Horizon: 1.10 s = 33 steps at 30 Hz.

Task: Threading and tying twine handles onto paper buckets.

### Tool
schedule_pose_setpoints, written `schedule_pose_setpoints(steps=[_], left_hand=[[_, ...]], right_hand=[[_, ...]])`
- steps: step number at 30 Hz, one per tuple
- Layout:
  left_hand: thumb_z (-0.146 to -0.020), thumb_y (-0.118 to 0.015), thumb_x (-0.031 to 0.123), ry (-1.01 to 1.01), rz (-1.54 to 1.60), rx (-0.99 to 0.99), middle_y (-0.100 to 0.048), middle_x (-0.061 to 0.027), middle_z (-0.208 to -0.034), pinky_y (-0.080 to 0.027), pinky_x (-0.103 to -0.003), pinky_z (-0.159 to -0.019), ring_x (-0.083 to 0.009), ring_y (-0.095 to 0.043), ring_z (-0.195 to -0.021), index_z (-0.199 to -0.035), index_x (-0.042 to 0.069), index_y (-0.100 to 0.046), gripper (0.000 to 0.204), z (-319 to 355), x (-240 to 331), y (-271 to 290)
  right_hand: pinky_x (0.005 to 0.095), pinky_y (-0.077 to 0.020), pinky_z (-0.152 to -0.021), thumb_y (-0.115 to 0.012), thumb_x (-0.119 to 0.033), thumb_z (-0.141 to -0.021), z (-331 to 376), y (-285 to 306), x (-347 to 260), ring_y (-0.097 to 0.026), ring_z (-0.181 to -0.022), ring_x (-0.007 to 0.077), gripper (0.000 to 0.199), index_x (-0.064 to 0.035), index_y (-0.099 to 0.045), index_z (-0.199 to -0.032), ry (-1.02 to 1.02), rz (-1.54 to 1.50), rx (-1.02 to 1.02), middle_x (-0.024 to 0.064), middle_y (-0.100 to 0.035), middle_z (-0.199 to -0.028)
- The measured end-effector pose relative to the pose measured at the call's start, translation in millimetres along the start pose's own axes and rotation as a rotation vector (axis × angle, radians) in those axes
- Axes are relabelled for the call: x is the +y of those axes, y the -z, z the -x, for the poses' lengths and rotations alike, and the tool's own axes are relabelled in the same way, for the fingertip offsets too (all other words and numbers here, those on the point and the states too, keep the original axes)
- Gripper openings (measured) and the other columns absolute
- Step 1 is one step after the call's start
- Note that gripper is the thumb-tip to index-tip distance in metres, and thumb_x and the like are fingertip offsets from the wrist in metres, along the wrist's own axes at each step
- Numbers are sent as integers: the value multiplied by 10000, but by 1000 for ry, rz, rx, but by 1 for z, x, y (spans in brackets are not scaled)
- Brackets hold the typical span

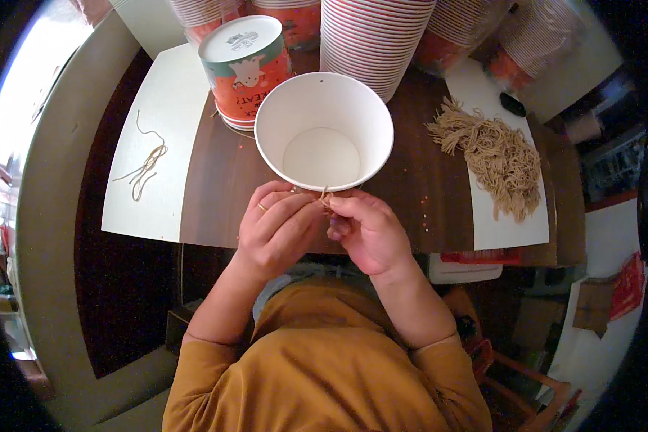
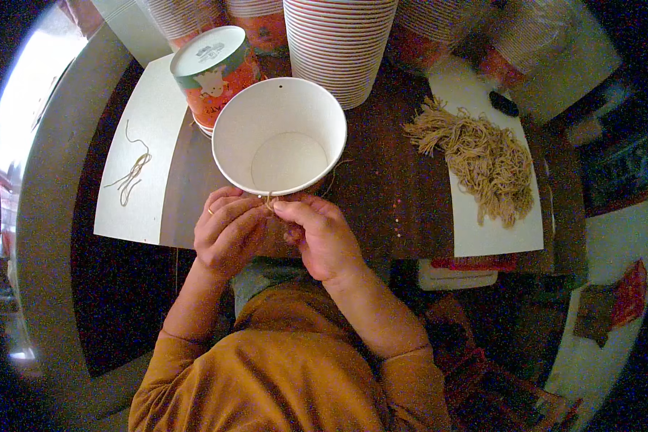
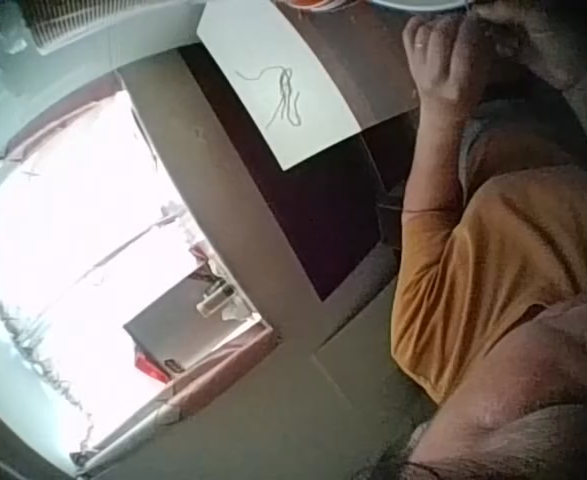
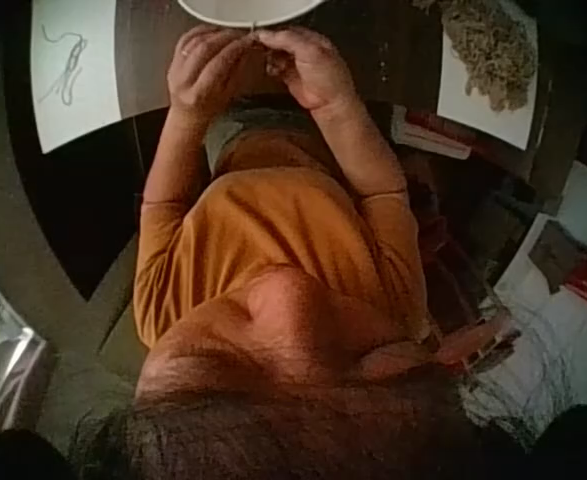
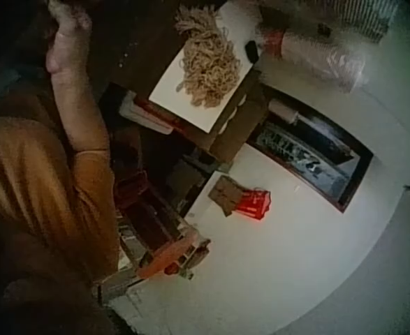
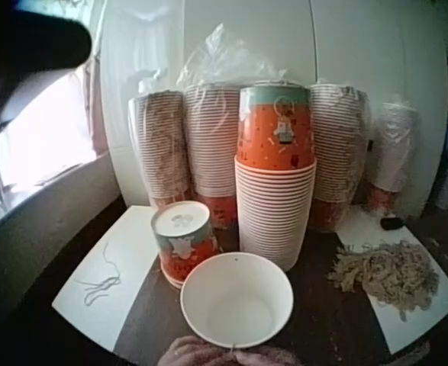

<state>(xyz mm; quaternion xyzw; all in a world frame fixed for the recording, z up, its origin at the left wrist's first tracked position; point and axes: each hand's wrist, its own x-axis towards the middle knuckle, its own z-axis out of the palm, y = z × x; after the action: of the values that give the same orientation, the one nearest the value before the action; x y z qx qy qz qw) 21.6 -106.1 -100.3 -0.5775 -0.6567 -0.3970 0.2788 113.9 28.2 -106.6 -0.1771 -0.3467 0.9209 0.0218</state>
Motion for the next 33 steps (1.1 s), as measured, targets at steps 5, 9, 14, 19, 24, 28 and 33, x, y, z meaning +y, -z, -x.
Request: schedule_pose_setpoints(steps=[5,9,14,19,24,28,33], left_hand=[[-624,-699,-24,89,60,58,-608,-79,-827,-505,-374,-701,-236,-602,-709,-824,31,-615,223,6,1,-2],[-600,-686,-47,118,107,80,-600,-70,-790,-503,-352,-668,-234,-600,-692,-826,33,-615,250,7,-2,-1],[-607,-658,-68,191,155,90,-612,-67,-780,-492,-300,-599,-215,-599,-669,-822,37,-610,244,7,-5,2],[-638,-648,-70,337,234,-23,-638,-114,-778,-517,-317,-663,-238,-632,-687,-788,24,-587,187,8,-2,11],[-646,-641,-65,434,295,-21,-633,-110,-770,-532,-348,-729,-235,-632,-716,-781,24,-585,171,4,-2,11],[-663,-631,-71,346,392,37,-642,-96,-822,-512,-429,-866,-228,-630,-790,-829,30,-611,195,4,-13,6],[-687,-646,-61,269,475,57,-653,-91,-859,-503,-409,-880,-217,-629,-821,-852,27,-638,188,-6,-11,9]], right_hand=[[231,-388,-557,-579,-167,-842,-3,6,4,-501,-636,82,125,-81,-651,-896,-36,-182,-5,-23,-619,-795],[250,-391,-574,-548,-187,-883,-2,5,-1,-486,-642,95,131,-80,-612,-922,-46,-169,42,0,-609,-823],[239,-383,-584,-532,-202,-923,-2,-3,-4,-462,-634,91,138,-77,-590,-930,60,39,121,8,-591,-802],[270,-444,-640,-548,-229,-929,-8,6,-2,-564,-701,161,214,-19,-589,-946,414,696,237,47,-621,-802],[304,-460,-683,-619,-170,-864,-4,0,-3,-590,-732,247,172,-22,-584,-944,688,1018,330,93,-614,-802],[376,-423,-766,-707,-83,-720,11,-5,-12,-565,-873,236,342,-108,-571,-1033,1135,1456,345,60,-582,-981],[368,-420,-765,-649,-84,-737,-9,-16,-30,-540,-877,227,217,-106,-617,-950,1410,1644,-56,32,-568,-971]])
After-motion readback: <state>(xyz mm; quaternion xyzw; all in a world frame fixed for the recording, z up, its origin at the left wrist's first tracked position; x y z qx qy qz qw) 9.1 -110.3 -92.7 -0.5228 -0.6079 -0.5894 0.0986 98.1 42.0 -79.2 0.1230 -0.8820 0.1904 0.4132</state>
